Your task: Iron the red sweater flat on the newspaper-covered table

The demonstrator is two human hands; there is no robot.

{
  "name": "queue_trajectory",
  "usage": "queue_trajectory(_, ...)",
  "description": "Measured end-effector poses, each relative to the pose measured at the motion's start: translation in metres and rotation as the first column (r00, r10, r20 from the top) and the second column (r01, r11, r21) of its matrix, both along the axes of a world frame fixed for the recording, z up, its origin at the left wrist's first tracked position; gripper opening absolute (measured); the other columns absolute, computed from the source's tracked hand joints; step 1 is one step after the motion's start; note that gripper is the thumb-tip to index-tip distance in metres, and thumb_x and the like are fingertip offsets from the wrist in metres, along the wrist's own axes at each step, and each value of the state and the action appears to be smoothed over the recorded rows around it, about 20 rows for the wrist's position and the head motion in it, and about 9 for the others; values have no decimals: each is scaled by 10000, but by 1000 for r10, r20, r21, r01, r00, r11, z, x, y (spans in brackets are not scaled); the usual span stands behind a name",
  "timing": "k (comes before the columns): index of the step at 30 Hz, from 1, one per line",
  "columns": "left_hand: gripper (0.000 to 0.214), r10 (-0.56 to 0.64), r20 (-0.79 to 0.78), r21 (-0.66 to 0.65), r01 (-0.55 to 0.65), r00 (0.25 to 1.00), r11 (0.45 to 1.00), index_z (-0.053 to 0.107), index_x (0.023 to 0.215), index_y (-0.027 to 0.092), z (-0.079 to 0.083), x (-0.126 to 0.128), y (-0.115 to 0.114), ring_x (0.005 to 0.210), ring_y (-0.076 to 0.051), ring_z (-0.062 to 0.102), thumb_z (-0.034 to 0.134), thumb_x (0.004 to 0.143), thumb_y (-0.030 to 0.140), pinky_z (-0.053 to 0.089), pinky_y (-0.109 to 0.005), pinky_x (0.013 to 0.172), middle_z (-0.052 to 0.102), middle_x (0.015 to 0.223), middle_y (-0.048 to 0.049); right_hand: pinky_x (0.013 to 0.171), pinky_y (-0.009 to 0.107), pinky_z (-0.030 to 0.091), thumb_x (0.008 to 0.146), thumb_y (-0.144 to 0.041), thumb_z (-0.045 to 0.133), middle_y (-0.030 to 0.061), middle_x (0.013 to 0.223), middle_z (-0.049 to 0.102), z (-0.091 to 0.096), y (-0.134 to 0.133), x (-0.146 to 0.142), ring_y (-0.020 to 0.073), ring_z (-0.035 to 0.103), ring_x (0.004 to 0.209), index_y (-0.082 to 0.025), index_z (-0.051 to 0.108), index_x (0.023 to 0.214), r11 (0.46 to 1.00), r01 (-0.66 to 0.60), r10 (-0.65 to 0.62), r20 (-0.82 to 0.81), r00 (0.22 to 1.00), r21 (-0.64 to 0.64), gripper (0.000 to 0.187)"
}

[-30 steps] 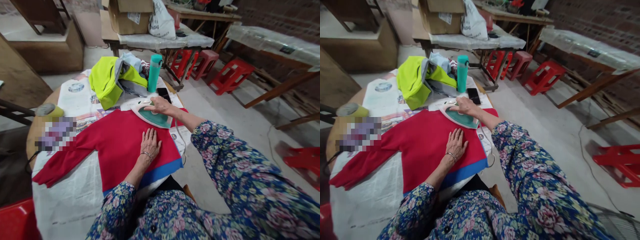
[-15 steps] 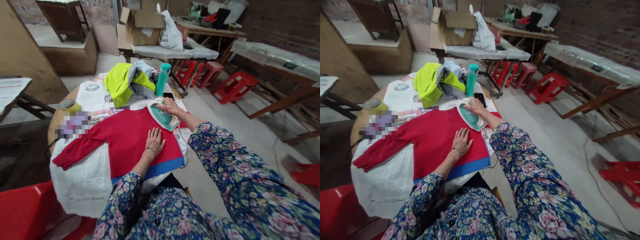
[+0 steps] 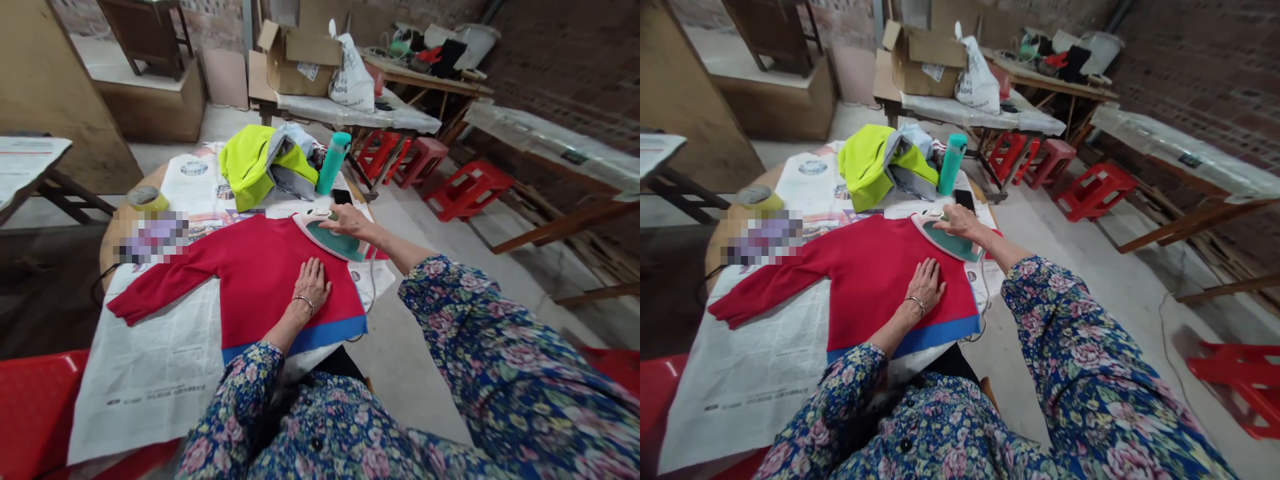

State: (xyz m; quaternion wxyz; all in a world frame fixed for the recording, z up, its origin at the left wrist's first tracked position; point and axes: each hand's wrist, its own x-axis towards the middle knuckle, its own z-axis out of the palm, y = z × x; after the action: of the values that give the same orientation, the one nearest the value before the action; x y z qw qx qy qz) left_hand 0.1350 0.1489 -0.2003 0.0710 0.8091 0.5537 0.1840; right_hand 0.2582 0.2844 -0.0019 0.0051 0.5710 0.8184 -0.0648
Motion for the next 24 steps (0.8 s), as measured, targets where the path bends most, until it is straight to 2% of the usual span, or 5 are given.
queue_trajectory(4, 591, -51, 20, 23, 50, 999, 998, 594, 1623, 122, 5, 4, -7, 1650, -363, 470, 515, 1076, 332, 366, -619, 1384, 589, 1686, -223, 789, 339, 456, 1009, -487, 777, 151, 1106, 820, -3, 15, -27, 338, 742, 1048, -200, 752, 1182, 984, -178, 178, 19, 984, 26, 336)
queue_trajectory(9, 575, 63, 48, 39, -64, 997, 997, 644, 1596, 222, 13, 8, -18, 1671, -458, 405, 603, 1053, 406, 353, -744, 1350, 529, 1748, -180, 735, 317, 364, 1027, -529, 751, 117, 1041, 793, -8, 15, -69, 287, 694, 955, -202, 726, 1177, 909, -416, 416, 9, 909, 10, 361)
queue_trajectory(13, 584, 50, 51, 11, -50, 997, 999, 628, 1617, 218, 18, 12, -22, 1675, -420, 408, 587, 1066, 409, 367, -690, 1363, 491, 1778, -178, 738, 327, 351, 1014, -527, 767, 115, 1045, 786, -14, 12, -90, 287, 682, 939, -211, 730, 1214, 841, -540, 540, 48, 840, -22, 376)
queue_trajectory(20, 598, -19, 45, -25, 20, 999, 999, 584, 1642, 140, 22, 14, -21, 1681, -387, 415, 518, 1096, 375, 395, -635, 1358, 486, 1770, -230, 784, 346, 445, 1044, -445, 745, 143, 1144, 812, -14, 48, -95, 320, 729, 1034, -189, 756, 1279, 952, -299, 293, 91, 952, 64, 348)
queue_trajectory(24, 599, -22, 38, -12, 23, 999, 1000, 589, 1638, 142, 19, 15, -18, 1681, -387, 408, 519, 1094, 383, 385, -633, 1361, 499, 1760, -230, 822, 370, 492, 1021, -473, 786, 165, 1182, 812, -9, 49, -103, 343, 737, 1067, -175, 753, 1318, 965, -223, 214, 77, 974, 141, 421)
